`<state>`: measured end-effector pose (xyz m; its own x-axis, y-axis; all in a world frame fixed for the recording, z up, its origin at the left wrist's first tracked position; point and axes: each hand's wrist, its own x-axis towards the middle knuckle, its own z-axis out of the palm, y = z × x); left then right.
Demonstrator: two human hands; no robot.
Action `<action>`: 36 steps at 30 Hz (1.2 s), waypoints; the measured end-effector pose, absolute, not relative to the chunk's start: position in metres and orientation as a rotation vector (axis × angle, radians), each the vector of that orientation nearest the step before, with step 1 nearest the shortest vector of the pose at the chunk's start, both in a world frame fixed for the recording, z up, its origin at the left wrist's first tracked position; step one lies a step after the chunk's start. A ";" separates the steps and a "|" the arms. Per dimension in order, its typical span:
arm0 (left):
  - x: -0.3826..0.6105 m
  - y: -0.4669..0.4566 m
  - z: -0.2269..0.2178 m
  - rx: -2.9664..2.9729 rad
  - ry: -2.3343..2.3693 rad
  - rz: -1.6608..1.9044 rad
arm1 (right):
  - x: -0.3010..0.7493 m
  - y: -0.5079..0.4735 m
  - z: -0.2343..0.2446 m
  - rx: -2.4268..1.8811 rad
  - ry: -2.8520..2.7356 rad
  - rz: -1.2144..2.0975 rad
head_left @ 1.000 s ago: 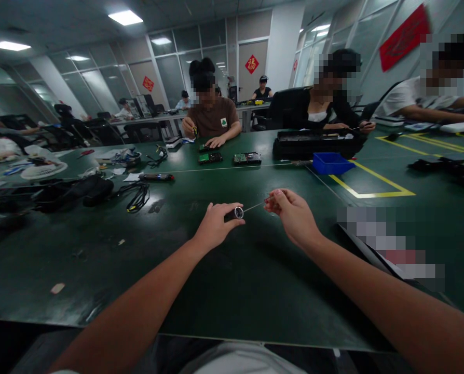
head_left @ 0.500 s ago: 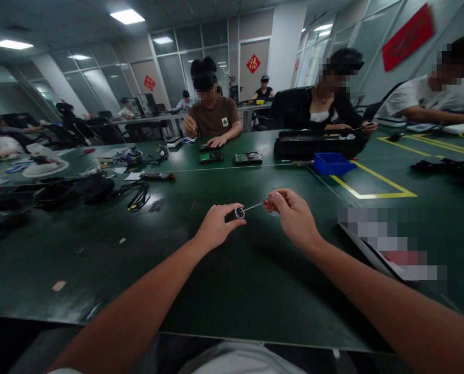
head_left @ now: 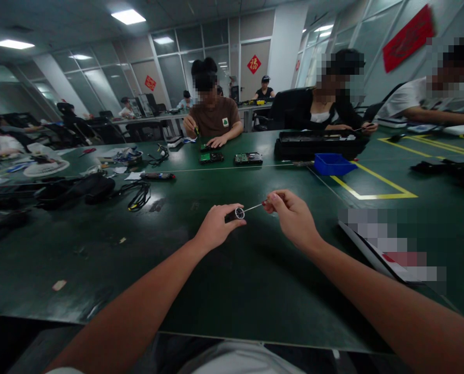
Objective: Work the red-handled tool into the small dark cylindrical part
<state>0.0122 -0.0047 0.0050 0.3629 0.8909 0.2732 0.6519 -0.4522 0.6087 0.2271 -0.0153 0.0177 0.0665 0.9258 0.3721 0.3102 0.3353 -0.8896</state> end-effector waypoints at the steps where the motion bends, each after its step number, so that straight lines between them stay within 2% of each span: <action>1: 0.012 -0.005 0.005 2.230 1.347 0.813 | 0.228 -0.017 0.020 -1.237 -1.512 0.643; 5: 0.011 -0.005 0.004 2.217 1.347 0.828 | 0.229 -0.020 0.025 -1.385 -1.568 0.472; 10: 0.010 -0.004 0.002 2.200 1.350 0.830 | 0.227 -0.022 0.024 -1.374 -1.617 0.364; 19: 0.008 0.000 -0.004 2.223 1.318 0.884 | 0.227 -0.025 0.026 -1.178 -1.757 0.479; 26: 0.008 0.000 -0.003 2.222 1.322 0.876 | 0.228 -0.027 0.028 -1.312 -1.800 0.469; 36: 0.009 -0.001 -0.002 2.227 1.336 0.838 | 0.227 -0.028 0.027 -1.249 -1.833 0.489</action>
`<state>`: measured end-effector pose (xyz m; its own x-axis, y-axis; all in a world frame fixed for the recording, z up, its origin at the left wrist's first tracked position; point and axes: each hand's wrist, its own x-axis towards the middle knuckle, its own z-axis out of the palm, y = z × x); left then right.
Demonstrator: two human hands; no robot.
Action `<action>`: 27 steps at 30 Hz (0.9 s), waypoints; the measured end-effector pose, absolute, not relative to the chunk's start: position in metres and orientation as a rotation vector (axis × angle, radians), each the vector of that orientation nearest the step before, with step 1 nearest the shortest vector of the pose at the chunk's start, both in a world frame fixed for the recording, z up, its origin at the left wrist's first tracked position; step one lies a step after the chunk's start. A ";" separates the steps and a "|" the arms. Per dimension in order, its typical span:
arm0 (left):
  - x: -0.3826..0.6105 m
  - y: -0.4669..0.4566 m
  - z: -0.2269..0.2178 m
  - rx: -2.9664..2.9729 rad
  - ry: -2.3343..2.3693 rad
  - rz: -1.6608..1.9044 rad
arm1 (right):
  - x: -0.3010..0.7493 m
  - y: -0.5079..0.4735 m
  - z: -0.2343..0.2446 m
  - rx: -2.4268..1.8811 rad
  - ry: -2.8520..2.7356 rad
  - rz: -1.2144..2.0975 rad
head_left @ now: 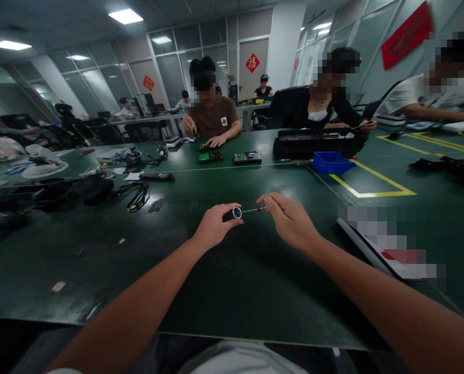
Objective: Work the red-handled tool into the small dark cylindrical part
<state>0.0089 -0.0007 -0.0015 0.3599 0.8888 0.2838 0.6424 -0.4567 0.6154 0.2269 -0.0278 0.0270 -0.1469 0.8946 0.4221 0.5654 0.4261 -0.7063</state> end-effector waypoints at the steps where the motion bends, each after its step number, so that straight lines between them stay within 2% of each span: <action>1: 0.009 -0.001 -0.001 2.235 1.331 0.833 | 0.227 -0.028 0.027 -1.255 -1.800 0.499; 4: 0.008 0.000 -0.001 2.256 1.326 0.848 | 0.226 -0.026 0.024 -1.225 -1.661 0.574; 10: 0.007 0.001 0.007 2.284 1.311 0.925 | 0.225 -0.010 0.015 -1.018 -1.259 0.988; 14: 0.007 0.001 0.012 2.367 1.265 0.765 | 0.233 0.004 0.006 -0.988 -0.961 1.329; 17: 0.005 0.004 0.010 2.366 1.284 0.689 | 0.236 0.009 0.002 -1.038 -0.994 1.213; 27: 0.006 0.002 0.005 2.317 1.278 0.750 | 0.228 -0.001 0.001 -1.075 -1.217 0.999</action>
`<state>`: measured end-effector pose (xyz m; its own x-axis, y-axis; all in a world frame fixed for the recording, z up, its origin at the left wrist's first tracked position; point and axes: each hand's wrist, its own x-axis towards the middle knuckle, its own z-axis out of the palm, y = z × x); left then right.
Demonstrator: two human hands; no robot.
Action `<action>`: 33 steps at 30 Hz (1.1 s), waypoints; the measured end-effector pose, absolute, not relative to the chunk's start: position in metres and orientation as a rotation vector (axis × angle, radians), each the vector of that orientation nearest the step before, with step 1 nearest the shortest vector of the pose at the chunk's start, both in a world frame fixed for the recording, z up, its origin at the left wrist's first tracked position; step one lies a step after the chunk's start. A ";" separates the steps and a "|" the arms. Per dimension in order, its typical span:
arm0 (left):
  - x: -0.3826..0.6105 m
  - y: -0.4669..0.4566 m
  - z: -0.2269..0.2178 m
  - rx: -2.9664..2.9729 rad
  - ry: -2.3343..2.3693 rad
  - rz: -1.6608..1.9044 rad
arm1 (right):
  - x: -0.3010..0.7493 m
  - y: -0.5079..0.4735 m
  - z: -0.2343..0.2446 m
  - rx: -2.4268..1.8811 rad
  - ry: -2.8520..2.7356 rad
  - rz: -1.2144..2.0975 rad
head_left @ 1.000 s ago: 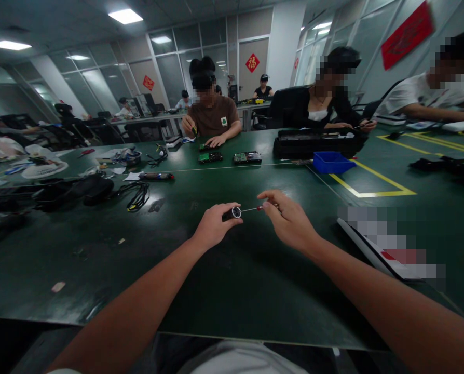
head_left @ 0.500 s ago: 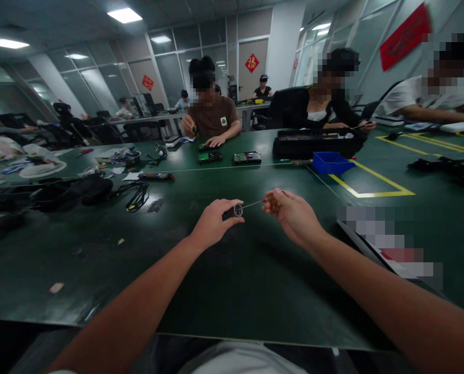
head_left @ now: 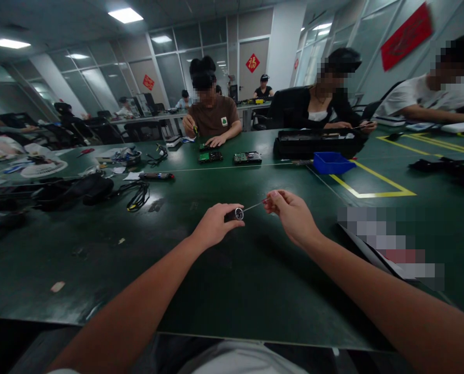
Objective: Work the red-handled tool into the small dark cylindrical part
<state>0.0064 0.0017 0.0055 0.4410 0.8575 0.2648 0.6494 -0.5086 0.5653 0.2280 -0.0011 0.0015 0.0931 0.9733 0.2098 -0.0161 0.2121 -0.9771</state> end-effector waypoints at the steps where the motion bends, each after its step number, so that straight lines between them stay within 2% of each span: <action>1: 0.007 0.001 0.005 2.300 1.289 0.756 | 0.229 -0.001 0.001 -1.072 -1.236 0.983; 6: 0.007 0.001 0.005 2.257 1.350 0.788 | 0.230 -0.006 0.008 -1.072 -1.358 0.925; 10: 0.007 0.000 0.006 2.255 1.369 0.783 | 0.229 -0.017 0.023 -1.350 -1.528 0.613; 14: 0.006 0.002 0.003 2.294 1.352 0.772 | 0.228 -0.022 0.028 -1.393 -1.635 0.393; 21: 0.004 0.003 0.000 2.321 1.330 0.760 | 0.230 -0.022 0.025 -1.202 -1.819 0.459; 33: 0.005 0.003 0.001 2.313 1.348 0.762 | 0.228 -0.026 0.026 -1.228 -1.841 0.487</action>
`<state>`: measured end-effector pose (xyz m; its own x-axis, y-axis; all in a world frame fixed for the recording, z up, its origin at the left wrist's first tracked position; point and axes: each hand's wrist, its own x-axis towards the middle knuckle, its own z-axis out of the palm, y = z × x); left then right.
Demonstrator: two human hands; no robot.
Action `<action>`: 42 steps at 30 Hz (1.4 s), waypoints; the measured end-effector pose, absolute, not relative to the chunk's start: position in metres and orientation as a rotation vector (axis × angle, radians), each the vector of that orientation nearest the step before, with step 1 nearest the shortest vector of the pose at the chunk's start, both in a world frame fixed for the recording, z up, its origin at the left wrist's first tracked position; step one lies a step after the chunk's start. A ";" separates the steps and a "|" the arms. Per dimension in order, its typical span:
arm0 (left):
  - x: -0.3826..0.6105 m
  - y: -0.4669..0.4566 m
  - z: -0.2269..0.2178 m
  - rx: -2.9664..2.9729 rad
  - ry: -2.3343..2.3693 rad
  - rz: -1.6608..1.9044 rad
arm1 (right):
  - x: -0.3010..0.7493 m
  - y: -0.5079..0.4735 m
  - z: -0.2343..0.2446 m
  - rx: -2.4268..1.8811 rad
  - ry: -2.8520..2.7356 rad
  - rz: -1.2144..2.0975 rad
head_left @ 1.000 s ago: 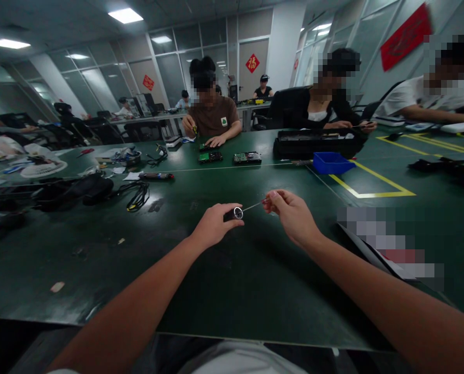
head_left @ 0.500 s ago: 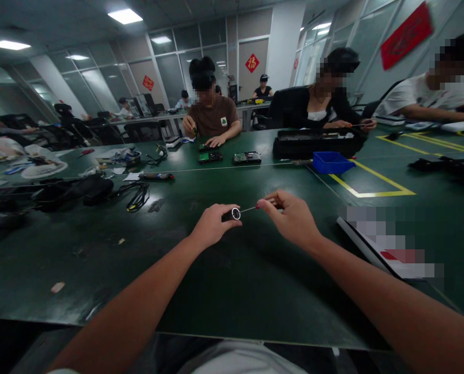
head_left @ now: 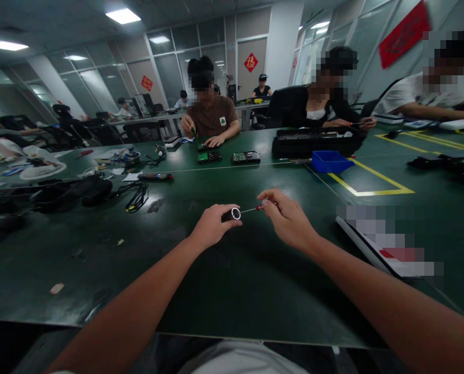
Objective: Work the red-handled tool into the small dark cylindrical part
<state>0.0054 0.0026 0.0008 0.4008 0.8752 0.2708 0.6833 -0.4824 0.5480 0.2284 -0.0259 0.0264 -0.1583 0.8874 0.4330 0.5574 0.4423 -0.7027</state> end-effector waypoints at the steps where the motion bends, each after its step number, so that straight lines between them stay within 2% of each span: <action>1: 0.005 0.003 0.001 2.311 1.349 0.759 | 0.228 -0.026 0.026 -1.213 -1.852 0.511; 9: 0.005 0.004 0.000 2.332 1.340 0.752 | 0.225 -0.024 0.020 -1.127 -1.616 0.691; 15: 0.005 0.003 0.002 2.435 1.260 0.798 | 0.225 -0.012 0.015 -0.991 -1.332 0.970; 19: 0.008 0.004 0.003 2.600 1.145 0.731 | 0.231 0.001 0.010 -0.984 -0.947 1.278; 23: 0.009 0.006 0.000 2.563 1.228 0.605 | 0.233 0.005 0.008 -1.070 -0.908 1.175; 29: 0.007 0.002 0.004 2.438 1.268 0.662 | 0.231 0.001 0.002 -1.115 -1.170 1.030; 42: 0.008 -0.001 0.006 2.313 1.340 0.731 | 0.226 -0.006 0.007 -1.088 -1.251 1.028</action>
<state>0.0084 -0.0012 0.0056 0.4137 0.8754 0.2500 0.6843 -0.4801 0.5488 0.2264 -0.0061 0.0070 0.0555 0.9796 0.1932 0.0011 0.1934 -0.9811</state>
